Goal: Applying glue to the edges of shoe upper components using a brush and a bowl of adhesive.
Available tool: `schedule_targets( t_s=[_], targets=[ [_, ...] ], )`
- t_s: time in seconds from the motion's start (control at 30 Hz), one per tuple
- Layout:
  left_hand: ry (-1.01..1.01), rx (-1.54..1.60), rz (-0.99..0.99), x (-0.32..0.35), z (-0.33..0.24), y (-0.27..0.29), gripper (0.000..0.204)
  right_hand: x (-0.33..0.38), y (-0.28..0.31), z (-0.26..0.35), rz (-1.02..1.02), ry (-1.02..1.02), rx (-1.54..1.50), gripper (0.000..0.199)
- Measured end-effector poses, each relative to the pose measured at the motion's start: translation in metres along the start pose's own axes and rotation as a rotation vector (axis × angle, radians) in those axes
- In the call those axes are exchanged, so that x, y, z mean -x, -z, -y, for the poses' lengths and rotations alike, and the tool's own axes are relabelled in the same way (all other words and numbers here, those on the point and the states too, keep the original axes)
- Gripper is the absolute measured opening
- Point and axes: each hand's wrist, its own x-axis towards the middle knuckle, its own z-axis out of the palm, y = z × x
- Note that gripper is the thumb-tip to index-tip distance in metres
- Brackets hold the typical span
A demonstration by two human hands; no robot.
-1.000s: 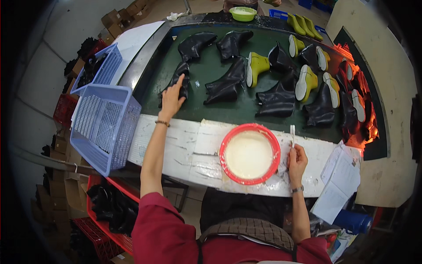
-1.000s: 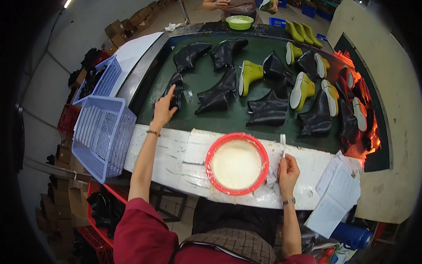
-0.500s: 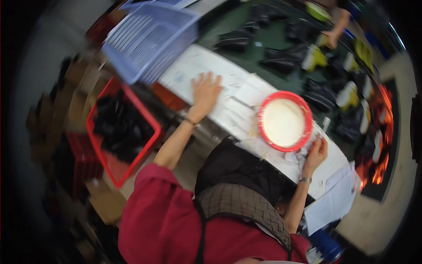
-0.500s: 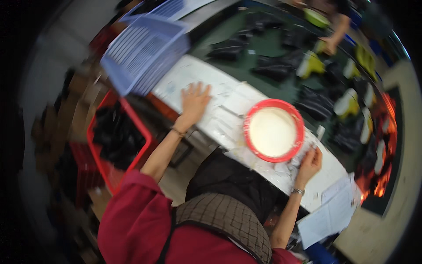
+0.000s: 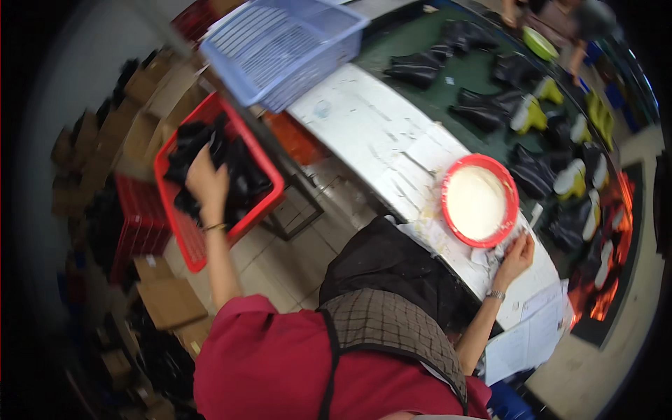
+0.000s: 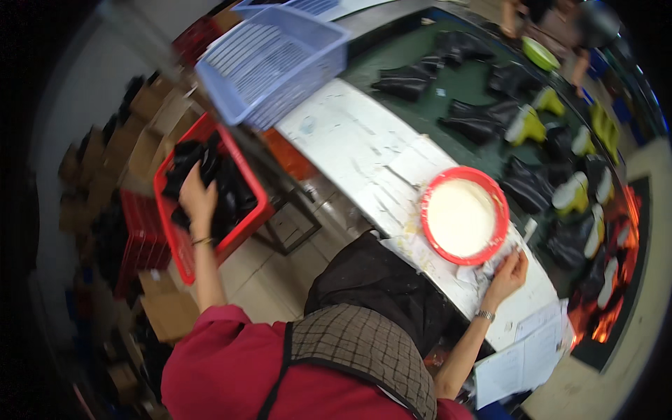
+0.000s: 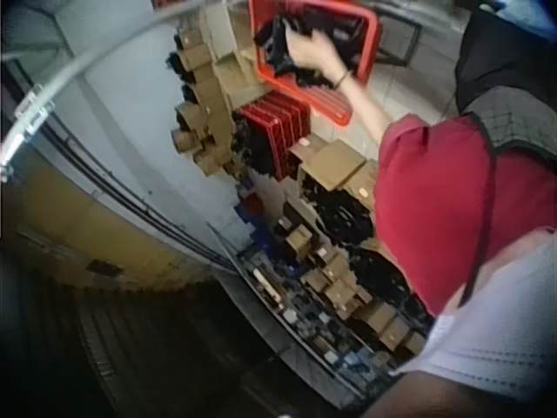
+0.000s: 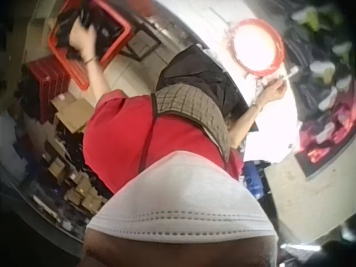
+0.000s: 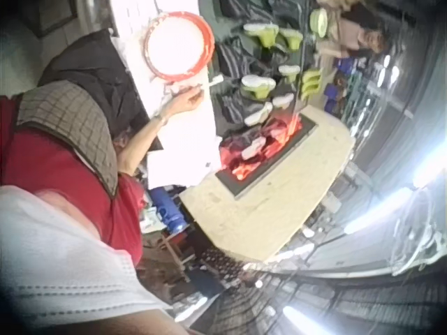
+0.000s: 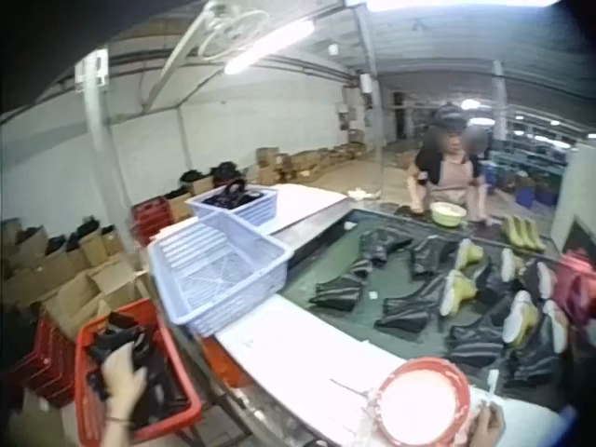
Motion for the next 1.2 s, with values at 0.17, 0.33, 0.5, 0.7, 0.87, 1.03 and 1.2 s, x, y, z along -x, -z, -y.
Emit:
schedule_targets(
  t_s=[0.17, 0.33, 0.5, 0.7, 0.87, 1.03, 1.2],
  targets=[
    [0.193, 0.059, 0.511, 0.038, 0.168, -0.053, 0.094, 0.000, -0.017, 0.006, 0.045, -0.019, 0.015, 0.019],
    [0.191, 0.048, 0.315, 0.018, 0.139, -0.065, 0.056, 0.002, -0.003, 0.031, 0.005, -0.147, -0.125, 0.022],
    [0.448, 0.036, -0.003, -0.020, 0.181, -0.039, 0.077, 0.003, 0.012, 0.070, 0.080, 0.077, 0.143, 0.024],
    [0.360, 0.514, -0.180, -0.065, 0.075, 0.064, 0.078, 0.022, 0.014, 0.141, 0.273, 0.298, 0.707, 0.016],
    [0.051, 0.663, -0.229, -0.090, -0.038, 0.092, 0.065, 0.011, -0.009, 0.140, 0.404, 0.658, 1.023, 0.012],
    [-0.488, 0.919, -0.309, -0.063, -0.190, 0.011, 0.030, 0.036, -0.027, 0.158, 0.608, 0.526, 1.286, 0.015],
    [-0.756, 0.862, 0.323, 0.003, -0.261, -0.040, 0.049, 0.045, -0.015, 0.170, 0.624, 0.353, 0.786, 0.018]
  ],
)
